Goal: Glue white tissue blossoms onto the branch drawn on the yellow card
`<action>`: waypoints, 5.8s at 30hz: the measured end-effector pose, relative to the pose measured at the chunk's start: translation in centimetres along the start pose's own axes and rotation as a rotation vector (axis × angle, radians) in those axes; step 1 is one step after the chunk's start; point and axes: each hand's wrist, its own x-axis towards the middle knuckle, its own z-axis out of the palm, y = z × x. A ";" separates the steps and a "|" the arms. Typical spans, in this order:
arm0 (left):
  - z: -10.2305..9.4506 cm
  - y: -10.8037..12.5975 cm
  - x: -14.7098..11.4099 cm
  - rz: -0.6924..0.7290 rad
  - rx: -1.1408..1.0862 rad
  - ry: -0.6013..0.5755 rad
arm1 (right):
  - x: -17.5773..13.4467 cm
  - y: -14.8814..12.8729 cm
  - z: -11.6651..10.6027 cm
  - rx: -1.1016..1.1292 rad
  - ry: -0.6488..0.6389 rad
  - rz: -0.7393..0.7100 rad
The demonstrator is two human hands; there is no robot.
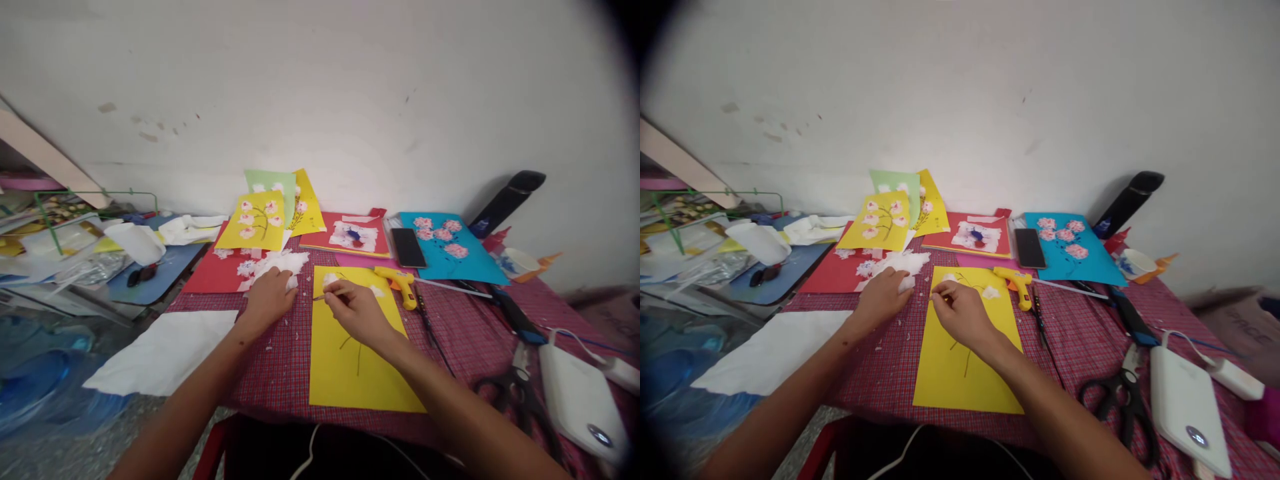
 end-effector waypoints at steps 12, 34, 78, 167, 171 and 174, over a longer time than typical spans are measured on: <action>-0.4 -0.2 0.8 0.057 -0.088 0.088 | -1.0 0.5 -1.2 0.005 -0.004 0.042; -0.1 -0.7 1.2 0.195 -0.017 0.045 | -2.0 0.9 -1.9 0.051 0.022 0.080; -1.6 0.4 -2.8 0.300 -0.247 -0.097 | -4.6 0.3 -4.8 0.179 0.182 0.057; 0.2 9.5 -7.1 -0.467 -1.982 -0.196 | -9.8 -0.9 -4.3 0.073 0.160 -0.058; 0.2 9.8 -7.3 -0.423 -1.980 -0.179 | -10.1 -1.0 -4.3 0.026 0.123 -0.101; 0.3 10.3 -7.2 -0.436 -1.926 -0.157 | -10.2 -1.4 -4.3 0.021 0.122 -0.128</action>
